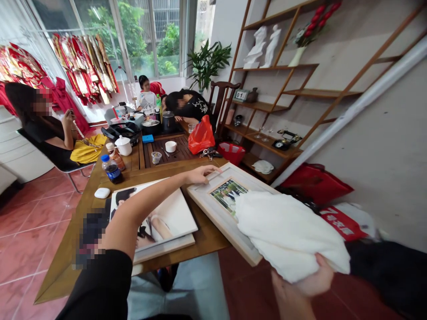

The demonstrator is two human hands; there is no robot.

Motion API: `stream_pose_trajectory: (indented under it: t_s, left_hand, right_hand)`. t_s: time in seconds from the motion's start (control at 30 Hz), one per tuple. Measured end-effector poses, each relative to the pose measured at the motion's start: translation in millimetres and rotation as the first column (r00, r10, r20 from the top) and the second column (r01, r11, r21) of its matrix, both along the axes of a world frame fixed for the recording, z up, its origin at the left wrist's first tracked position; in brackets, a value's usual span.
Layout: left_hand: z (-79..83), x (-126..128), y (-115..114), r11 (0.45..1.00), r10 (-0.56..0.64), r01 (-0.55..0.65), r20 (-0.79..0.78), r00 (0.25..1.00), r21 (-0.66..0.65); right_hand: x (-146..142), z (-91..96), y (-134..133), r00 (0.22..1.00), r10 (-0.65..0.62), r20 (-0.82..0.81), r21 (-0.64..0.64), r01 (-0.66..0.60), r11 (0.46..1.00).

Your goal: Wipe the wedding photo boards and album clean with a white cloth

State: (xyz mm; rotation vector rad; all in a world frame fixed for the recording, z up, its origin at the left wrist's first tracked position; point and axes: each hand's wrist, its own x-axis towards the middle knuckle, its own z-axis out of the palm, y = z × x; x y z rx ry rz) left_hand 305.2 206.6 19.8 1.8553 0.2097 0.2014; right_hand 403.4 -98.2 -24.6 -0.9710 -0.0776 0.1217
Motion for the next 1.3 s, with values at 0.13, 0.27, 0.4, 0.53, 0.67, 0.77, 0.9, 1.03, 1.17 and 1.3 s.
stream_pose_trajectory:
  t_s: [0.13, 0.27, 0.4, 0.53, 0.67, 0.77, 0.9, 1.03, 1.17, 1.3]
  left_hand:
    - [-6.3, -0.7, 12.4, 0.997, -0.031, 0.027, -0.051, 0.998, -0.070]
    - [-10.7, -2.4, 21.4, 0.992, -0.065, 0.053, -0.109, 0.992, -0.114]
    - [-13.0, -2.3, 29.8, 0.991, -0.081, 0.064, -0.150, 0.985, -0.120]
    - [-14.8, -0.2, 39.7, 0.990, -0.106, 0.085, -0.195, 0.975, -0.112]
    - [-17.3, 3.4, 49.2, 0.989, -0.133, 0.113, -0.232, 0.963, -0.101]
    - [-19.0, 7.3, 55.7, 0.987, -0.152, 0.134, -0.259, 0.954, -0.087]
    - [-20.8, 15.6, 63.9, 0.987, -0.159, 0.155, -0.315, 0.936, -0.039]
    - [-21.0, 23.4, 70.2, 0.984, -0.146, 0.172, -0.370, 0.918, 0.037]
    - [-17.8, 26.9, 71.6, 0.971, -0.109, 0.186, -0.413, 0.904, 0.151]
    - [-10.2, 27.8, 63.7, 0.933, -0.035, 0.186, -0.439, 0.898, 0.307]
  right_hand:
    - [-12.3, -0.2, 0.7, 0.998, 0.034, -0.058, -0.052, -0.037, 0.998]
    - [-30.1, 1.5, 0.5, 0.994, 0.085, -0.069, -0.104, -0.092, 0.990]
    - [-46.4, 2.7, -0.2, 0.991, 0.132, -0.032, -0.145, -0.135, 0.980]
    - [-56.8, 2.9, -2.2, 0.980, 0.197, 0.003, -0.173, -0.194, 0.966]
    - [-65.2, -1.2, -4.2, 0.973, 0.230, 0.013, -0.189, -0.223, 0.956]
    - [-70.3, -7.5, -5.1, 0.973, 0.229, 0.001, -0.195, -0.224, 0.955]
    - [-71.4, -13.7, -3.7, 0.983, 0.178, -0.043, -0.177, -0.183, 0.967]
    - [-69.2, -11.1, 2.2, 0.977, 0.180, -0.111, -0.150, -0.195, 0.969]
    - [-71.2, -3.6, 9.4, 0.957, 0.237, -0.165, -0.132, -0.260, 0.957]
    - [-75.3, -0.4, 12.0, 0.934, 0.296, -0.199, -0.129, -0.324, 0.937]
